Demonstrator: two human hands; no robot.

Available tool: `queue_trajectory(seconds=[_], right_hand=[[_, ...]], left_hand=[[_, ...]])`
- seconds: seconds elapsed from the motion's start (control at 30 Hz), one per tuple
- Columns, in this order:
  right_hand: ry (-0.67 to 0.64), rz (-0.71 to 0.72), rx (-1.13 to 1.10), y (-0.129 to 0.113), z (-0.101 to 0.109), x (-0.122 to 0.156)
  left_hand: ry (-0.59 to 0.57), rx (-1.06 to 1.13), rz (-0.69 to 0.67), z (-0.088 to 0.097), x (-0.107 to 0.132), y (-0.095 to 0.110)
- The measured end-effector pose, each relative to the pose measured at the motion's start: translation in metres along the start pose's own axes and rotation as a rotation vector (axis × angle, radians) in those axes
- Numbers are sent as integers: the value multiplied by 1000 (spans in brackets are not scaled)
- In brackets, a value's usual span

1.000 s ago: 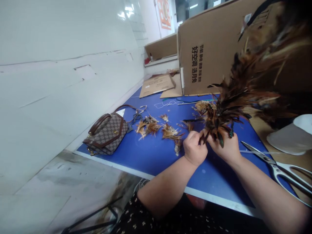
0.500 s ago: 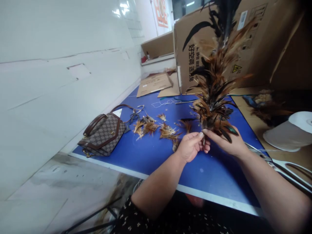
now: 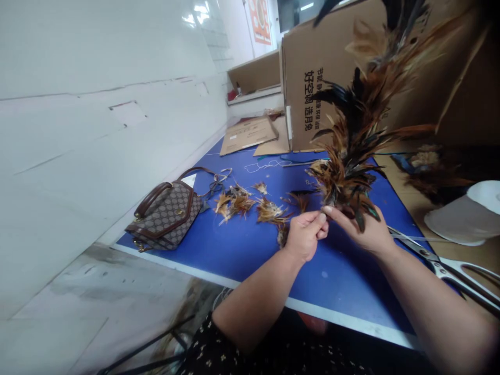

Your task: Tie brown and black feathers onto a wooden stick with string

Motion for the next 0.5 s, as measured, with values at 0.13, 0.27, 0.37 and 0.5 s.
queue_trajectory(seconds=[0.13, 0.27, 0.37, 0.5], right_hand=[[65, -139, -123, -1, -15, 3], [180, -151, -124, -2, -23, 9], [233, -190, -113, 1, -25, 13], [229, -250, -129, 5, -20, 12]], left_hand=[[117, -134, -130, 5, 1, 1], [189, -481, -350, 6, 6, 15], [184, -714, -560, -1, 11, 24], [116, -818, -637, -8, 14, 22]])
Point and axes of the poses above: each hand's wrist, its own x-axis away from the middle knuckle, its own z-axis out of the back of the hand, y = z × x, the point moved 4 cm from there along -x, towards the middle knuckle, and after that the axes turned 3 degrees about y, right-handed, at the moved point
